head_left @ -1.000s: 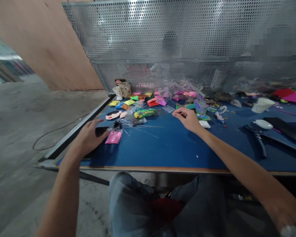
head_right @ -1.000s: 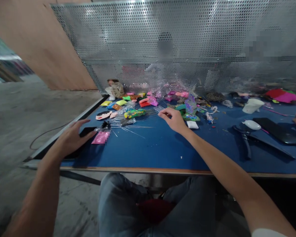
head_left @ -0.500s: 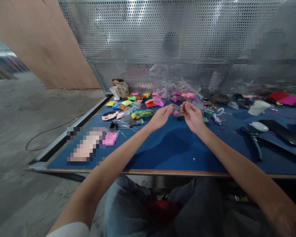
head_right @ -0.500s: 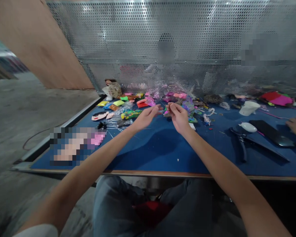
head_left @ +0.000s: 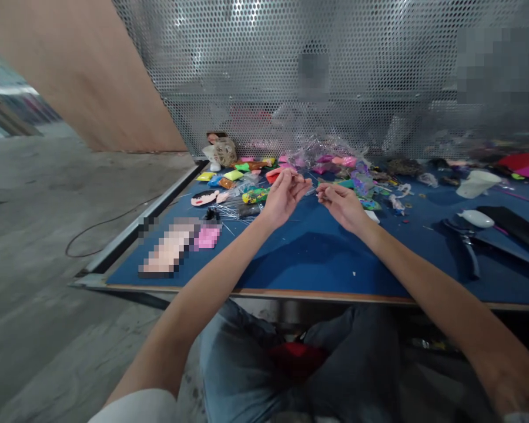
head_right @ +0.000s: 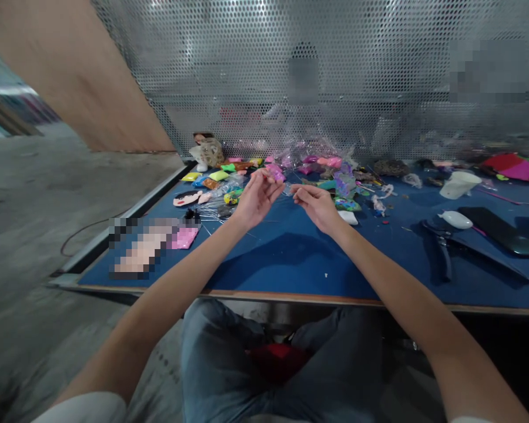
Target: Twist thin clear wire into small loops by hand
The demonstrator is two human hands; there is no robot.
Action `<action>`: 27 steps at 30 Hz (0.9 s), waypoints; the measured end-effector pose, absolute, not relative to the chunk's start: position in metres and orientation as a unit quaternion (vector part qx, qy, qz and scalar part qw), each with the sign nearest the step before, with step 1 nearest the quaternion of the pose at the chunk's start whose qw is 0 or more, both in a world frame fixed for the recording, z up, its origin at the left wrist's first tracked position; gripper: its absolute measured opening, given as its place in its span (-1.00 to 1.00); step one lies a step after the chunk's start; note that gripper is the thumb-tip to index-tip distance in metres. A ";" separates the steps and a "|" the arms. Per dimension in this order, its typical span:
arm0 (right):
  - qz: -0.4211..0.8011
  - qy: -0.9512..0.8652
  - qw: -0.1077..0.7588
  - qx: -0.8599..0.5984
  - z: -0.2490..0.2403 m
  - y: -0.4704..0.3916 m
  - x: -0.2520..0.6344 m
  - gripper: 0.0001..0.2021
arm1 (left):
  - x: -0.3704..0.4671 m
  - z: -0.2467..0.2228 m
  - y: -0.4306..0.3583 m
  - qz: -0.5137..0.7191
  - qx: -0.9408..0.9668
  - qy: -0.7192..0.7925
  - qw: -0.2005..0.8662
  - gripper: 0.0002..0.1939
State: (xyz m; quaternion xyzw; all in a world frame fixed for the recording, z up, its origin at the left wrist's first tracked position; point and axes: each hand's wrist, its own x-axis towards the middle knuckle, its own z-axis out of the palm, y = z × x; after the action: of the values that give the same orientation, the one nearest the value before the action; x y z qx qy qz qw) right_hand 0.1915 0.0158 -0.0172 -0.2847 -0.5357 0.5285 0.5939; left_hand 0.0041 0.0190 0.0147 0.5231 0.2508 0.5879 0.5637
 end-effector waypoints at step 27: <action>0.502 -0.596 0.559 -0.284 -0.009 0.010 0.197 -0.52 | 0.007 0.017 0.006 0.478 0.620 0.241 0.574 -0.54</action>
State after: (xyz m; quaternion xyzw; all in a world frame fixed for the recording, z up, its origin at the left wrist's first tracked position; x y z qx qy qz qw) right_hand 0.1973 0.0097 -0.0093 -0.2841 -0.5958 0.5023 0.5586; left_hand 0.0068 0.0061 0.0165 0.6200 0.2406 0.4782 0.5736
